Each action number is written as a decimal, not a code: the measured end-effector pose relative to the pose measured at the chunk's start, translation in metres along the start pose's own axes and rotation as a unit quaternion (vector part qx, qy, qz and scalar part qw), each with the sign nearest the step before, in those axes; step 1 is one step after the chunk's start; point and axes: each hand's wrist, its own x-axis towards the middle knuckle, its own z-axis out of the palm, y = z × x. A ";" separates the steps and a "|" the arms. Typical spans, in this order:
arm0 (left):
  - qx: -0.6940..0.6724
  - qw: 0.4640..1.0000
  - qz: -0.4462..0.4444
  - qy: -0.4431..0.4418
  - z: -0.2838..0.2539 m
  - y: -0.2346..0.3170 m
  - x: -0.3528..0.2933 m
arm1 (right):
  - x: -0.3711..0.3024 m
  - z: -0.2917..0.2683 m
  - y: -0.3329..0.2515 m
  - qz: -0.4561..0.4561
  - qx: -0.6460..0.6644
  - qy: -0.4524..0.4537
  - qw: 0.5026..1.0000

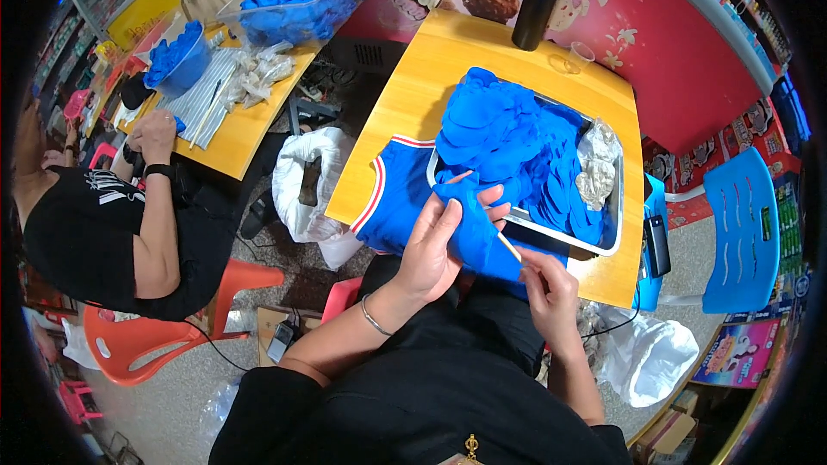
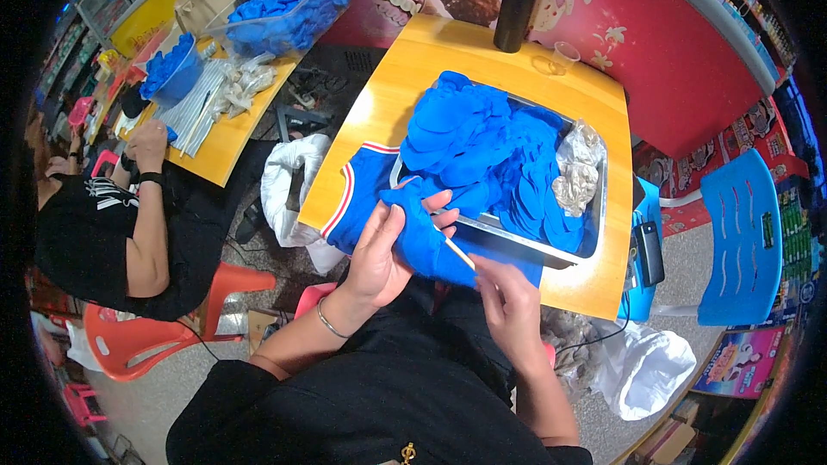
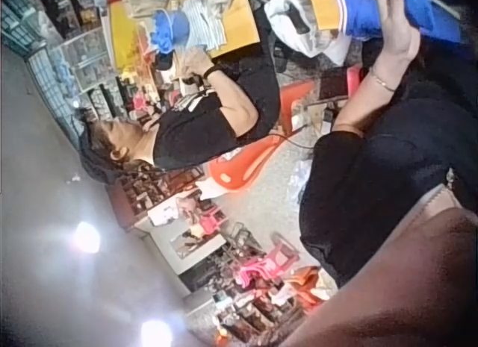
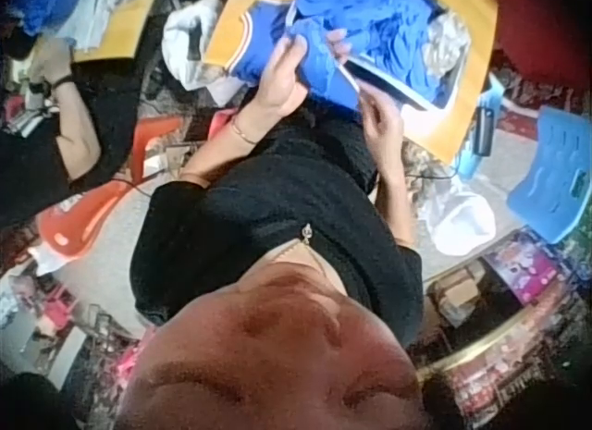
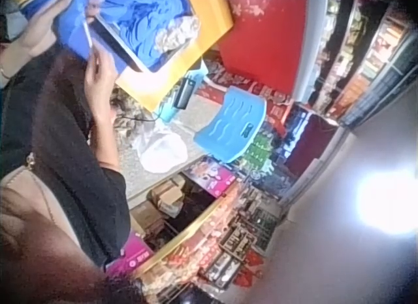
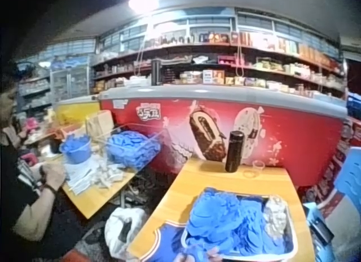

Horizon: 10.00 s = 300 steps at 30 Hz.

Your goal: Assembling small blue fabric components by wrapping and securing them around sticks at a workbench.

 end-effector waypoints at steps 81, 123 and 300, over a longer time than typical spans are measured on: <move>-0.009 0.999 -0.034 0.038 -0.024 -0.005 -0.001 | 0.000 0.021 0.024 0.042 0.077 0.039 0.995; 0.028 0.997 0.025 0.071 -0.011 -0.011 -0.007 | -0.022 0.033 0.025 0.140 0.393 -0.062 0.907; 0.075 0.991 0.005 0.107 -0.023 0.003 0.079 | 0.081 0.015 0.001 -0.125 -0.181 0.115 0.969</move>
